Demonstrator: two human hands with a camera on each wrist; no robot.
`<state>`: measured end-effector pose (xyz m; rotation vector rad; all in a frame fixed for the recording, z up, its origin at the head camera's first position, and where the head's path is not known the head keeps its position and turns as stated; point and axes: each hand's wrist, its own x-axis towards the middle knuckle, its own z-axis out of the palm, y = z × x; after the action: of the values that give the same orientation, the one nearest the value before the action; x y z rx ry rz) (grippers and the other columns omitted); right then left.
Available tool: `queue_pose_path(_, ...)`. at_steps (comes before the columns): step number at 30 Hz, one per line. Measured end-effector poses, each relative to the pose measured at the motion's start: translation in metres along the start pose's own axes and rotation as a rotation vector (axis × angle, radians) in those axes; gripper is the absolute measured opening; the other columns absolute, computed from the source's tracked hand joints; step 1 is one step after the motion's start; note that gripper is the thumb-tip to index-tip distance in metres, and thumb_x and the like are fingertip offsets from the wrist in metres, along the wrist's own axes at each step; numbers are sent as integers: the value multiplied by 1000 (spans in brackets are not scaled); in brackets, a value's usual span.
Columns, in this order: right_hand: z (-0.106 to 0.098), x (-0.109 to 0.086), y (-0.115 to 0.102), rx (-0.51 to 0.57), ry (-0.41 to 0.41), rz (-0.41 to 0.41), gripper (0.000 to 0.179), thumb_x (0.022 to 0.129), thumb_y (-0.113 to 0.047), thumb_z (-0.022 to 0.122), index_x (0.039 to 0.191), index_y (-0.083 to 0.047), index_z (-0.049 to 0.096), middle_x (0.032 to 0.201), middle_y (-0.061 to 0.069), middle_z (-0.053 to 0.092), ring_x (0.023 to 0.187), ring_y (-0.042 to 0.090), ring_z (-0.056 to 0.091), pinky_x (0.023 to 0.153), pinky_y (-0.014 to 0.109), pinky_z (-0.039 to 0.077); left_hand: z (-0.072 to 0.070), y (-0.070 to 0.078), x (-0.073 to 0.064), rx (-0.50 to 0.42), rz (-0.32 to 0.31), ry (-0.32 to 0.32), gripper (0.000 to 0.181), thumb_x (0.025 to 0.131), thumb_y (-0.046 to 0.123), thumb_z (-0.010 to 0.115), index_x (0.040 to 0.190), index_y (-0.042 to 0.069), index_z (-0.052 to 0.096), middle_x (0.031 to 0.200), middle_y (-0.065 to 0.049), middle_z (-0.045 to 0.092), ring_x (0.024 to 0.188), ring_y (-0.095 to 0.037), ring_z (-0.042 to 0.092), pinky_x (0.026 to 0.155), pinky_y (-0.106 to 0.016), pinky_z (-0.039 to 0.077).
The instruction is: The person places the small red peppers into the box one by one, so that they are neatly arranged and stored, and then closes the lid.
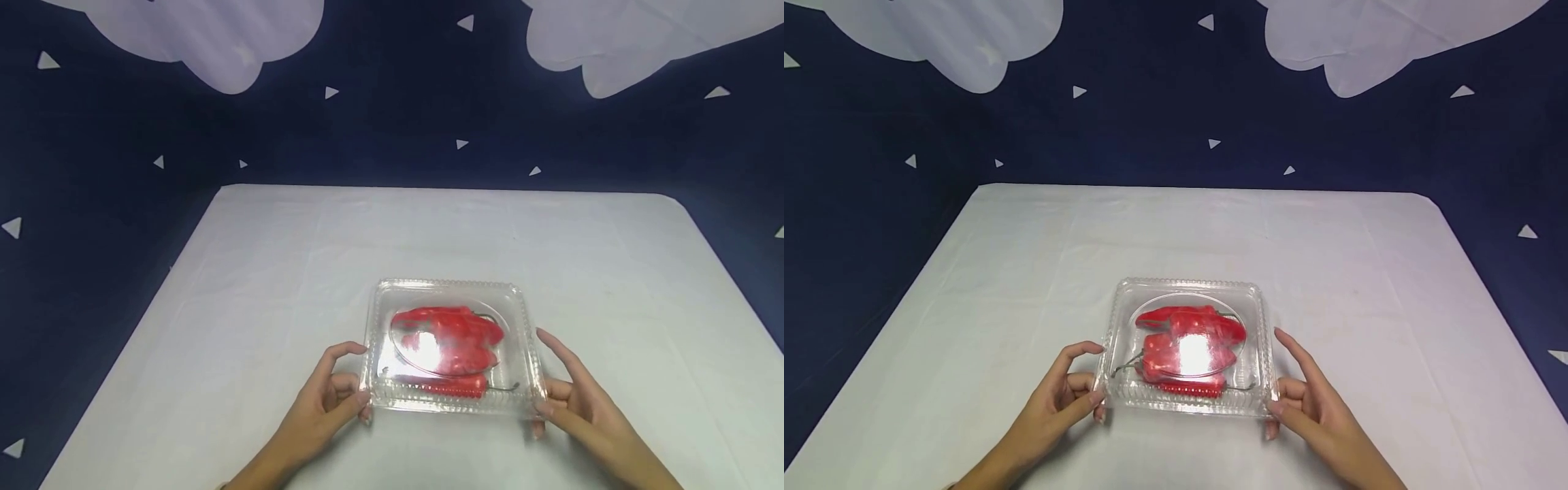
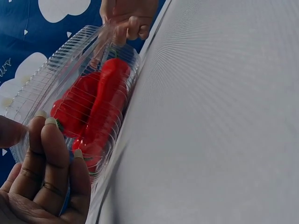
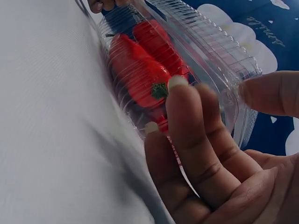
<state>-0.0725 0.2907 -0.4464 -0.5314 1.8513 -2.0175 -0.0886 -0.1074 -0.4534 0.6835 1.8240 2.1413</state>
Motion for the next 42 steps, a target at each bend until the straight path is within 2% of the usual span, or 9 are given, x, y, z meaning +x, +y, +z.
queue_pose_path(4, 0, 1, 0, -6, -12, 5, 85, 102, 15, 39, 164, -20, -6, 82, 28, 63, 66, 32, 65, 76, 36, 57, 0, -1, -1, -1, 3, 5, 55, 99, -10, 53, 147, 1, 29, 76, -27, 60, 72, -26, 66, 78, -31, 59)
queue_pose_path(7, 0, 2, 2, 21, -27, -36, 85, 101, 18, 38, 164, -17, -7, 77, 25, 61, 63, 30, 62, 70, 40, 56, 0, -2, 0, 1, 6, 9, 56, 99, -10, 53, 148, 1, 29, 77, -27, 60, 73, -22, 67, 77, -32, 59)
queue_pose_path(10, 1, 3, 3, 46, -30, -52, 86, 100, 19, 38, 164, -16, -7, 77, 25, 60, 62, 30, 61, 66, 42, 56, 0, -2, 0, 4, 6, 17, 56, 99, -10, 54, 148, 0, 30, 77, -28, 60, 73, -20, 67, 76, -33, 60)
queue_pose_path(17, 1, 4, 4, 73, -10, -33, 87, 100, 18, 39, 164, -19, -6, 75, 22, 60, 63, 31, 61, 81, 37, 59, 2, -1, 2, -7, -22, 50, 56, 99, -8, 56, 148, 0, 31, 76, -25, 61, 73, -14, 67, 73, -32, 60)
queue_pose_path(23, 0, 2, 12, 224, -42, -90, 88, 98, 23, 33, 164, -19, -9, 78, 18, 55, 62, 32, 50, 60, 41, 53, 2, -1, 5, -47, -27, 62, 57, 98, -8, 56, 148, 1, 31, 81, -13, 67, 73, -14, 67, 73, -32, 60)
queue_pose_path(26, 2, 1, 14, 272, -32, -113, 88, 98, 24, 31, 164, -18, -10, 78, 15, 53, 62, 34, 42, 58, 39, 52, 1, -3, 8, -48, -10, 49, 57, 98, -9, 55, 149, 1, 31, 81, -15, 67, 72, -15, 66, 71, -32, 60)
queue_pose_path(32, 5, -4, 12, 244, 48, -94, 88, 98, 23, 33, 165, -20, -6, 79, 9, 58, 63, 35, 39, 52, 35, 51, 3, -4, 9, -50, -4, 34, 57, 97, -9, 55, 148, 1, 31, 80, -22, 65, 73, -15, 67, 72, -32, 60)
queue_pose_path(38, 5, -6, 17, 231, 18, -149, 87, 96, 26, 31, 164, -13, -7, 77, 15, 54, 62, 33, 41, 49, 44, 42, 5, -4, 4, -41, -45, 49, 56, 98, -8, 57, 147, 3, 33, 79, -14, 66, 73, -15, 66, 73, -30, 59)
queue_pose_path(42, 4, -4, 18, 225, 0, -143, 85, 97, 25, 31, 164, -12, -7, 78, 15, 54, 62, 33, 44, 51, 45, 43, 5, -3, 3, -6, -26, 51, 55, 98, -8, 56, 147, 2, 32, 75, -19, 62, 71, -16, 65, 71, -30, 59)
